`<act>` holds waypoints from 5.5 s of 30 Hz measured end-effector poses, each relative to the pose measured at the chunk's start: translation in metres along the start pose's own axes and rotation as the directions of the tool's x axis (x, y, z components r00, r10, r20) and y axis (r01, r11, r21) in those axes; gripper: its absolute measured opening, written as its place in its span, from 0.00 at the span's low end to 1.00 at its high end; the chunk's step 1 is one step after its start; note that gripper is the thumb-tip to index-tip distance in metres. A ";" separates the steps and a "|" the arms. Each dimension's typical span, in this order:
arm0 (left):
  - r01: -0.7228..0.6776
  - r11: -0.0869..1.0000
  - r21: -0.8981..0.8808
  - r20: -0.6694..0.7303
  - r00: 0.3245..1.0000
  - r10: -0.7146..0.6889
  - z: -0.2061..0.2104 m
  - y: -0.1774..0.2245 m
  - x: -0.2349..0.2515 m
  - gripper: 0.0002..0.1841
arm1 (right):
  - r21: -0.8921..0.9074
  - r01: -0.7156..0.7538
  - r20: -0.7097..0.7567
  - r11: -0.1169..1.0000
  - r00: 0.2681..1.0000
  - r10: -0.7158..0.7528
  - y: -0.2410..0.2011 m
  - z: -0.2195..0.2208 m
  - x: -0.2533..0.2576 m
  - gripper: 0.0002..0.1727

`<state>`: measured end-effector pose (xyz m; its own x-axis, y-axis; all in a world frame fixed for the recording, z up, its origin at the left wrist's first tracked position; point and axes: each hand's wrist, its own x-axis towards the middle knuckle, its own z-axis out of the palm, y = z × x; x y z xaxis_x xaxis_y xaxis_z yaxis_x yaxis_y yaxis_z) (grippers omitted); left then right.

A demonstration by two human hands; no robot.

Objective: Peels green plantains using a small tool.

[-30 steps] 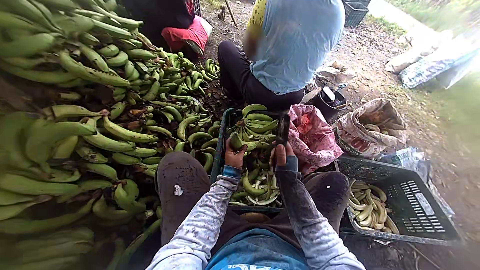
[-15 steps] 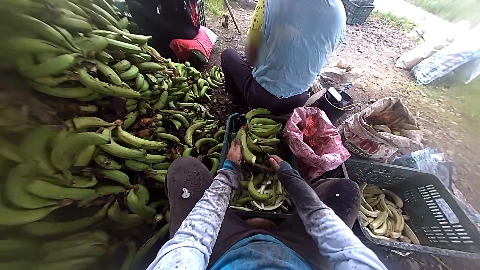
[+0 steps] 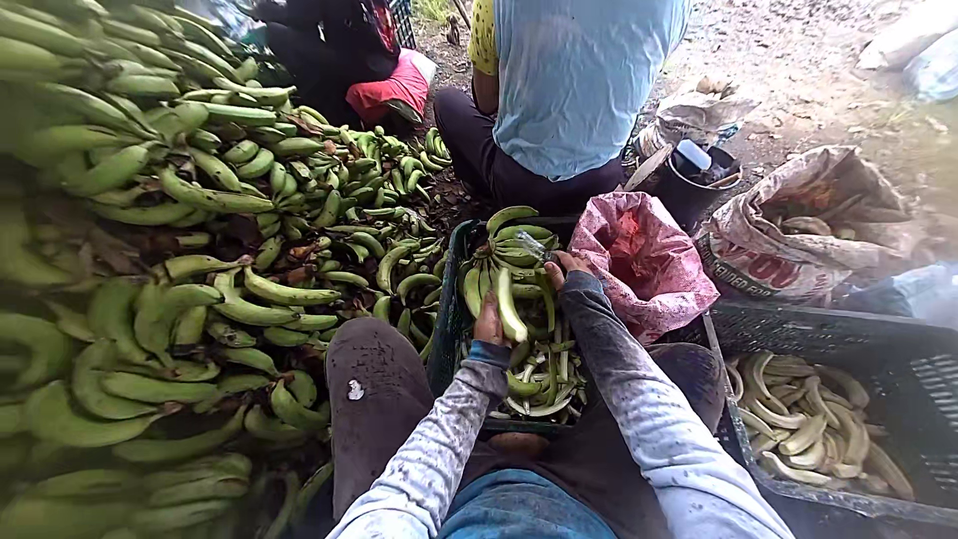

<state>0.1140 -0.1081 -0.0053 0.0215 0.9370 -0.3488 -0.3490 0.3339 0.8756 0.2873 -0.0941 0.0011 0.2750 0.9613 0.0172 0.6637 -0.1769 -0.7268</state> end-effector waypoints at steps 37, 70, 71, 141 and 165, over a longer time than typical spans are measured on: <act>-0.382 0.917 0.113 -0.469 0.793 0.388 -0.009 0.035 0.087 0.33 | -0.067 0.126 0.036 0.990 0.992 -0.124 -0.044 0.034 -0.054 0.31; 0.062 0.976 0.209 0.125 0.988 -0.089 -0.023 0.059 0.037 0.18 | -0.025 0.265 0.094 0.964 0.960 -0.262 -0.031 0.026 -0.049 0.29; 0.155 0.984 0.093 0.092 0.982 -0.163 -0.022 0.066 0.039 0.17 | -0.106 0.371 0.030 0.923 0.929 -0.370 -0.032 0.031 -0.059 0.30; -0.713 -0.406 0.571 0.339 0.656 -0.675 -0.055 -0.107 0.008 0.37 | 0.786 -0.170 -0.131 0.594 0.894 0.429 -0.020 -0.059 -0.014 0.31; -0.027 0.999 -0.030 0.183 0.983 0.032 -0.069 0.100 0.061 0.16 | 0.331 -0.131 -0.101 0.935 0.980 0.173 0.012 0.019 -0.007 0.33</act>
<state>0.0160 -0.0244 0.0377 0.1816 0.9501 -0.2536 -0.3777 0.3055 0.8741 0.2799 -0.0985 -0.0205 0.4549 0.8896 -0.0397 0.3540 -0.2215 -0.9087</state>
